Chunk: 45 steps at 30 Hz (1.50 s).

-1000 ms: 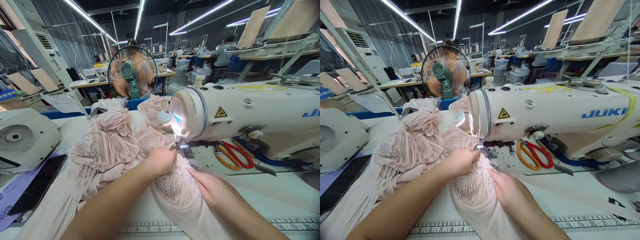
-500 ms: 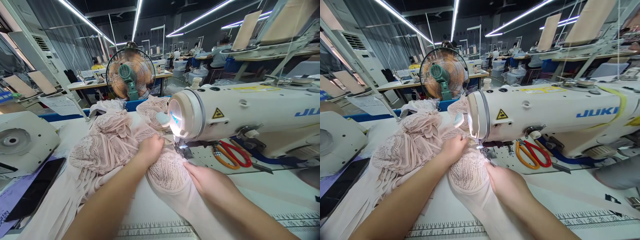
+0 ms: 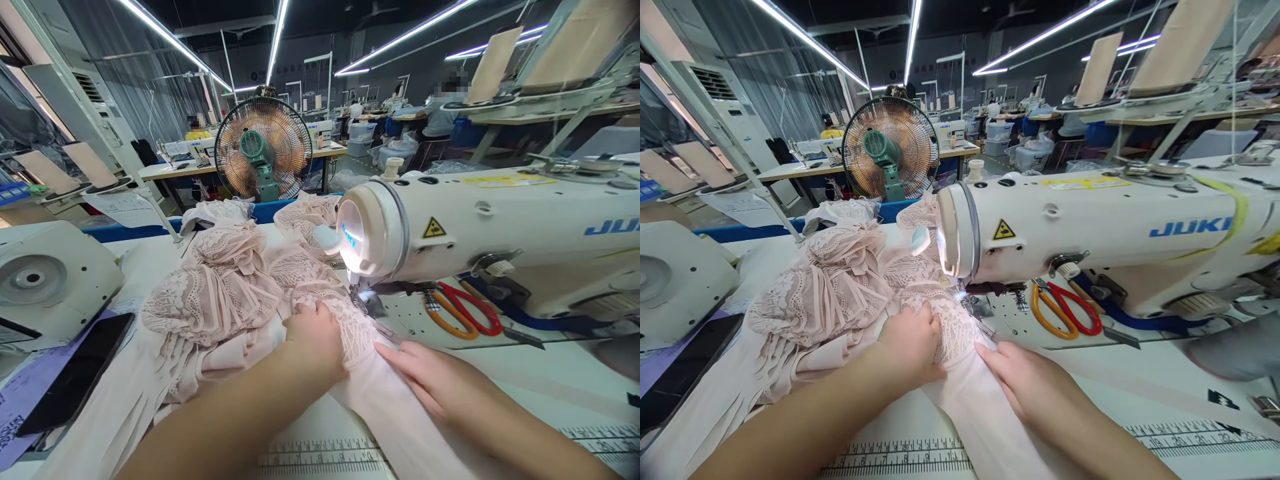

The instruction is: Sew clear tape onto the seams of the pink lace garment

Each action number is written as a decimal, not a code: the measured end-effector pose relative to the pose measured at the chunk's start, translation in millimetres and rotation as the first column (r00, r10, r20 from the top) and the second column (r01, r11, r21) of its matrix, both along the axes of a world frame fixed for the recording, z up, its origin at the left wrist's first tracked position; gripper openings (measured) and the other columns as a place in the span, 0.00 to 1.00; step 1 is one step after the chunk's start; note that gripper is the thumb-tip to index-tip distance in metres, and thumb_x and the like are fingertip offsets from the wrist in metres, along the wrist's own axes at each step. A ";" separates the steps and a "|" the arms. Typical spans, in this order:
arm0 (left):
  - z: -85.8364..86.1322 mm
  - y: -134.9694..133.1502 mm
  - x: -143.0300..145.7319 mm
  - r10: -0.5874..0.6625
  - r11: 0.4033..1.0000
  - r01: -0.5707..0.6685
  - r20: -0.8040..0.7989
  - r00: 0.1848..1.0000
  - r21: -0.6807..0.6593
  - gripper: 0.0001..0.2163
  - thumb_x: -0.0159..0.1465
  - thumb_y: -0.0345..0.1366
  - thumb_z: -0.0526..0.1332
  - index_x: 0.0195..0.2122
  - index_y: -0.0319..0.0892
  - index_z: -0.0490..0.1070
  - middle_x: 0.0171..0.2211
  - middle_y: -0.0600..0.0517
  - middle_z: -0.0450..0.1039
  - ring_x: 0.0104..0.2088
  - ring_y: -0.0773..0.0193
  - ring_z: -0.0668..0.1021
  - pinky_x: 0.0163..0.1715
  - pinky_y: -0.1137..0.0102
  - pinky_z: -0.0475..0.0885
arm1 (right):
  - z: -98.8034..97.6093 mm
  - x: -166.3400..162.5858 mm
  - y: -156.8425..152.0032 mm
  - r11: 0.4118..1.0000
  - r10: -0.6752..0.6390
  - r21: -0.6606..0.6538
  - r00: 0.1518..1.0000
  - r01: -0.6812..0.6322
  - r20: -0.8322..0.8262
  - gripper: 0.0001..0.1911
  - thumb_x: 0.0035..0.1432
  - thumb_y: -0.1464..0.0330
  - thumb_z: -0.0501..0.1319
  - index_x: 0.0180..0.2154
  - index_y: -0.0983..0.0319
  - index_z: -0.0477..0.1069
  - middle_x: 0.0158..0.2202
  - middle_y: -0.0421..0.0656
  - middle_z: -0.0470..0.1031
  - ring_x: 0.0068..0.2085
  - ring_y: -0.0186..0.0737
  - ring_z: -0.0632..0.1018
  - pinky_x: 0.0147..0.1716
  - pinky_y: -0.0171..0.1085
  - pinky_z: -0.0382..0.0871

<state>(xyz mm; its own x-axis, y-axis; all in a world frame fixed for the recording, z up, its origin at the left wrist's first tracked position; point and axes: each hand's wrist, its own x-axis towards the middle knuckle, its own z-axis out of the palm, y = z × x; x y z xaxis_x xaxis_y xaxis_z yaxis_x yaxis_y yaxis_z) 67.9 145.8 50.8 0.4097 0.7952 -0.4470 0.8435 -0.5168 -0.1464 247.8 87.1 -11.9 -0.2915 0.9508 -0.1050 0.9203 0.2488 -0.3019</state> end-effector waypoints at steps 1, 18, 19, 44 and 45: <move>2.2 3.2 -1.7 0.010 1.000 -0.010 0.000 1.000 -0.002 0.38 0.54 0.53 0.62 0.62 0.40 0.55 0.64 0.38 0.50 0.53 0.39 0.67 0.39 0.57 0.72 | -0.2 -1.0 2.2 1.000 0.001 -0.001 1.000 -0.001 0.022 0.21 0.63 0.63 0.44 0.52 0.55 0.68 0.32 0.45 0.71 0.32 0.43 0.73 0.28 0.37 0.61; -2.5 51.9 -23.6 -0.007 0.996 -0.009 0.177 0.984 0.093 0.40 0.53 0.48 0.66 0.63 0.42 0.50 0.66 0.33 0.35 0.52 0.43 0.72 0.48 0.60 0.68 | 24.8 -36.8 34.7 0.955 -0.159 -0.196 0.942 0.223 0.296 0.29 0.61 0.69 0.46 0.64 0.57 0.49 0.34 0.49 0.79 0.34 0.50 0.77 0.23 0.38 0.52; -5.1 56.1 -25.2 -0.005 0.995 -0.015 0.203 0.979 0.094 0.40 0.53 0.48 0.66 0.63 0.42 0.50 0.67 0.34 0.35 0.54 0.42 0.70 0.50 0.60 0.67 | 26.0 -38.3 34.8 0.952 -0.166 -0.199 0.938 0.233 0.305 0.29 0.62 0.69 0.46 0.64 0.57 0.49 0.34 0.49 0.79 0.34 0.50 0.77 0.23 0.38 0.52; -18.8 67.4 -14.1 -0.020 0.922 -0.113 0.338 0.941 0.371 0.24 0.61 0.33 0.59 0.58 0.36 0.59 0.64 0.36 0.50 0.60 0.46 0.61 0.56 0.58 0.62 | -0.1 -10.5 1.8 0.995 -0.037 -0.088 0.992 0.047 0.118 0.24 0.58 0.74 0.46 0.55 0.59 0.65 0.36 0.48 0.74 0.34 0.46 0.75 0.28 0.39 0.61; -19.4 57.1 -9.1 -0.087 0.927 -0.043 0.326 0.941 0.372 0.19 0.62 0.31 0.56 0.55 0.36 0.63 0.60 0.37 0.56 0.58 0.49 0.65 0.54 0.59 0.65 | -1.0 -7.1 -2.4 0.997 -0.032 -0.070 0.997 0.037 0.069 0.23 0.57 0.74 0.47 0.53 0.58 0.67 0.36 0.47 0.74 0.35 0.45 0.75 0.29 0.38 0.63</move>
